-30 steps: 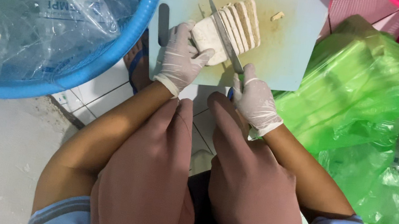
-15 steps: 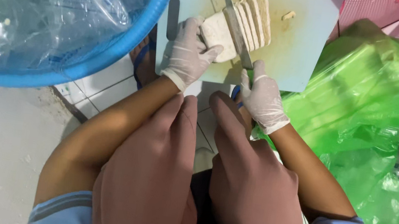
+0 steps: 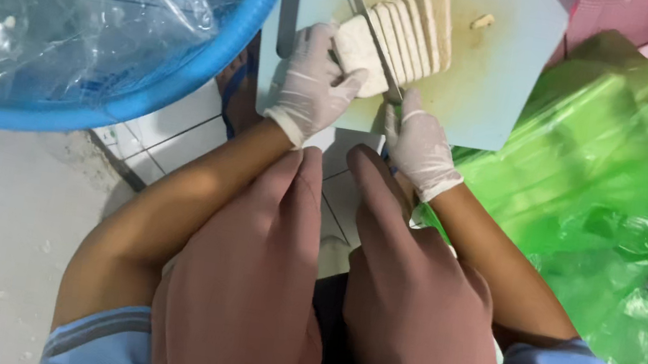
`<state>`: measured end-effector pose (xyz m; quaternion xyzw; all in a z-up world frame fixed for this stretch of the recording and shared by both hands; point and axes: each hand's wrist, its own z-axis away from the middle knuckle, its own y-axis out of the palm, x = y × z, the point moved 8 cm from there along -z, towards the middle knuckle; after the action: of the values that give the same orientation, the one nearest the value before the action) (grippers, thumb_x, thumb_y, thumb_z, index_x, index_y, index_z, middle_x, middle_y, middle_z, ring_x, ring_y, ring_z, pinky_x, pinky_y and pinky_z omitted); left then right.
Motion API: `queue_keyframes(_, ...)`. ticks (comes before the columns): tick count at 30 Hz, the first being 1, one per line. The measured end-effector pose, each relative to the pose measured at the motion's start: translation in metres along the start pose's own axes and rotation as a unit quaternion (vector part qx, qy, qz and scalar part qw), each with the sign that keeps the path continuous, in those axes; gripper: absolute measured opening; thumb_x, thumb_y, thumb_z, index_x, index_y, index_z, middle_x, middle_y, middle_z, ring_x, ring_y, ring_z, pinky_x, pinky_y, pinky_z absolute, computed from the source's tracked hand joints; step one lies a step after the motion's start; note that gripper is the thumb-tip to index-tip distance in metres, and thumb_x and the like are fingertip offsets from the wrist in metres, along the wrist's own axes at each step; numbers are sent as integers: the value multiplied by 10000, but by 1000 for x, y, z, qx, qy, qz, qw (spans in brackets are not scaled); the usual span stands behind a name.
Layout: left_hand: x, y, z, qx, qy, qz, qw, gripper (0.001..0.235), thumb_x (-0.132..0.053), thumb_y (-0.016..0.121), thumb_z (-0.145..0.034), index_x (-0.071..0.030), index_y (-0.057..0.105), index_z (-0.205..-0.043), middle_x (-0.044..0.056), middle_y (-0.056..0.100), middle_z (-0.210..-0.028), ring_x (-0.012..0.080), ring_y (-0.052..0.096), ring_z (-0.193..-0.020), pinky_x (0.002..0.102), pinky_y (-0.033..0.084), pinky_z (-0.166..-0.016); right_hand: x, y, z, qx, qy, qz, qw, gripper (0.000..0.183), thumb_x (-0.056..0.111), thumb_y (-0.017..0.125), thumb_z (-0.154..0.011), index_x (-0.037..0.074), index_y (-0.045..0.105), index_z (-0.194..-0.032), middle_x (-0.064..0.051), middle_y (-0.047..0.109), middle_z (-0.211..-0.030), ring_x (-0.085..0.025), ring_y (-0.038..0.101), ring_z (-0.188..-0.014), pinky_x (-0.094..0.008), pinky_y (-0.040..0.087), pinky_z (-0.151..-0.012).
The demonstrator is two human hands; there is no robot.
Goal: The person slices a block of tofu into thin strips and then dices them into small cubes on a cutting board. The diced tofu is transferred into a metal bowl. The person repeats the process with another block of tofu.
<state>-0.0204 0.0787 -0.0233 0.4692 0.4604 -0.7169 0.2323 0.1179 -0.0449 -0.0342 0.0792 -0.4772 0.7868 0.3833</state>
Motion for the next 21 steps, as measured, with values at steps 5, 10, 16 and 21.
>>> queue_keyframes(5,8,6,6,-16,-29,46,998,444,-200,662,-763,-68,501,-1155,77,487,-1027,134,663,-611,239,536,-524,14,-19,23,8,26,-2,1000,193,228,411,-993,39,384,-1024,-196,531,-564,-439,532,-510,-534,395,-518)
queue_keyframes(10,16,9,7,-20,-47,39,998,425,-173,691,-752,-86,509,-1127,56,530,-1007,104,638,-596,249,527,-536,19,-13,35,18,65,50,996,205,277,408,-1003,78,356,-991,-192,542,-605,-460,514,-519,-544,376,-506)
queue_keyframes(16,-1,4,1,-35,40,16,998,317,-101,693,-749,-34,512,-1000,127,522,-962,234,545,-833,257,579,-588,13,6,9,50,112,60,991,297,250,355,-1012,25,378,-1205,-190,644,-721,-439,623,-639,-542,492,-574)
queue_keyframes(21,18,16,6,-8,-59,102,993,416,-177,678,-766,-88,481,-1121,90,540,-1023,162,689,-652,254,559,-521,18,-9,15,44,79,14,996,210,229,388,-1006,42,409,-1098,-172,590,-648,-394,585,-583,-503,478,-559)
